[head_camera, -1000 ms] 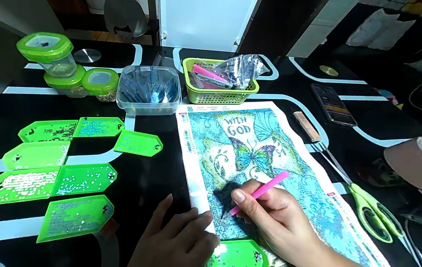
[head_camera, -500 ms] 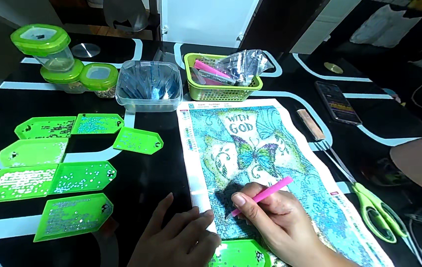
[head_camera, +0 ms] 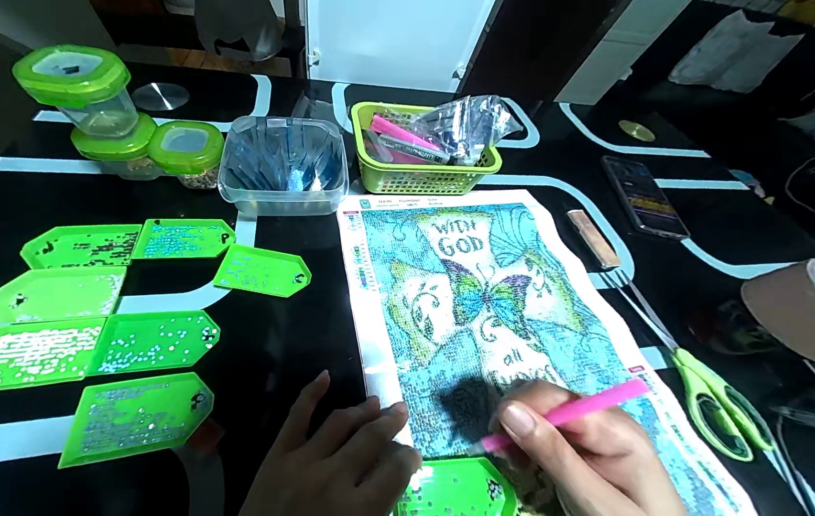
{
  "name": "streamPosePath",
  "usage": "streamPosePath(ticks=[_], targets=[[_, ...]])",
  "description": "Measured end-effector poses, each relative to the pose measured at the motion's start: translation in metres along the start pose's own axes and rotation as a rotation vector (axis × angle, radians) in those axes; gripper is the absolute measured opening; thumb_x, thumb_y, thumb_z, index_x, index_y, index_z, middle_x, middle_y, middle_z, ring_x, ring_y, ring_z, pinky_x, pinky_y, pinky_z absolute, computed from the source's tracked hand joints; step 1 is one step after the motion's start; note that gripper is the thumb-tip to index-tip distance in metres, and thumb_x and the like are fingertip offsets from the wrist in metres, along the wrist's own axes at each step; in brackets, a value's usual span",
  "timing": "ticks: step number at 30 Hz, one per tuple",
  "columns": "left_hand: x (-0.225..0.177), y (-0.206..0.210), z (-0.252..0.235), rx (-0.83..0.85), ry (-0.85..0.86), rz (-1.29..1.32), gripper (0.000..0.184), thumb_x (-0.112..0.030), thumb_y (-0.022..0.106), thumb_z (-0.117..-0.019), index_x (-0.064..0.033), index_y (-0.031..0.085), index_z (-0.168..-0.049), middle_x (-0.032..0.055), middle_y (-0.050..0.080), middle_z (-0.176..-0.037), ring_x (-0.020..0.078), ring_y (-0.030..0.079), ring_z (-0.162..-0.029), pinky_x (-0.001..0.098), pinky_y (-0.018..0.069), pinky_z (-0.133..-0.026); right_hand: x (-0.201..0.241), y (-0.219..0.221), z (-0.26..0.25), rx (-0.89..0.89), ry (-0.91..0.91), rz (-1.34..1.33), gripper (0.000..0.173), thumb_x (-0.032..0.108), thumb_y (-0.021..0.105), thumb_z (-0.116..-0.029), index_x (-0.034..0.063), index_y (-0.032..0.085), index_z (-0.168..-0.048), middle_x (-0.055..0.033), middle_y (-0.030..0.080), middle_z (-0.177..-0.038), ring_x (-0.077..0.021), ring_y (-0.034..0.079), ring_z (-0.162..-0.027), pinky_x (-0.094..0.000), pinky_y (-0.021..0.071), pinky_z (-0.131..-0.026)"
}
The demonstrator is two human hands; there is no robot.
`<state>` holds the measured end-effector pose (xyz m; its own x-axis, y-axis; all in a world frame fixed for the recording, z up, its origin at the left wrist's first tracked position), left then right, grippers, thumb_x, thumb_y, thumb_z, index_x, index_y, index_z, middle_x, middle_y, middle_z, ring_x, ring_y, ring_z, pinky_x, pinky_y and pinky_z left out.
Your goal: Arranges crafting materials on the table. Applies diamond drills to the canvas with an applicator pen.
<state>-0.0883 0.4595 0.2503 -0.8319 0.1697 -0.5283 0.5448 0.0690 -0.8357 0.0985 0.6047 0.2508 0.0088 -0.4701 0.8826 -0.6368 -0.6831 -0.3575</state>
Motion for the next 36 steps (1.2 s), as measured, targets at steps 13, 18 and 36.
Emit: streamPosePath(ticks=[13, 18, 36], targets=[[0.0, 0.0, 0.0, 0.004, 0.003, -0.012, 0.038, -0.043, 0.069, -0.0916, -0.0165, 0.073, -0.119, 0.0054, 0.068, -0.137, 0.0269, 0.061, -0.13, 0.0648, 0.0236, -0.116, 0.007, 0.014, 0.018, 0.094, -0.111, 0.049, 0.027, 0.02, 0.053, -0.1082, 0.003, 0.06, -0.088, -0.0082, 0.06, -0.074, -0.009, 0.062, -0.071, -0.0198, 0.0517, -0.068], [0.001, 0.001, 0.001, -0.003, 0.012, -0.029, 0.038, -0.044, 0.068, -0.0918, -0.0168, 0.073, -0.118, 0.0049, 0.068, -0.137, 0.027, 0.061, -0.13, 0.0644, 0.024, -0.116, 0.007, 0.011, 0.019, 0.081, -0.136, 0.082, 0.029, 0.02, 0.052, -0.1088, 0.0036, 0.058, -0.085, -0.0078, 0.057, -0.071, -0.0091, 0.06, -0.069, -0.0189, 0.0498, -0.065], [0.001, 0.001, 0.001, -0.003, 0.012, -0.021, 0.038, -0.043, 0.069, -0.0917, -0.0167, 0.073, -0.118, 0.0051, 0.067, -0.137, 0.0269, 0.061, -0.13, 0.0644, 0.0228, -0.116, 0.003, 0.007, 0.021, 0.069, -0.179, 0.111, 0.029, 0.019, 0.052, -0.1084, 0.0039, 0.057, -0.084, -0.0071, 0.057, -0.07, -0.0088, 0.06, -0.068, -0.0183, 0.0496, -0.065]])
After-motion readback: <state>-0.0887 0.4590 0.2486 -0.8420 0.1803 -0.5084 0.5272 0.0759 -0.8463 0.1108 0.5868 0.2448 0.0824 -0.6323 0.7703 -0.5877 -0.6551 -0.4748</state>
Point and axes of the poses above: each hand's wrist, its own z-axis away from the middle knuckle, its own y-axis out of the palm, x = y × z, the point moved 3 cm from there along -z, towards the middle knuckle
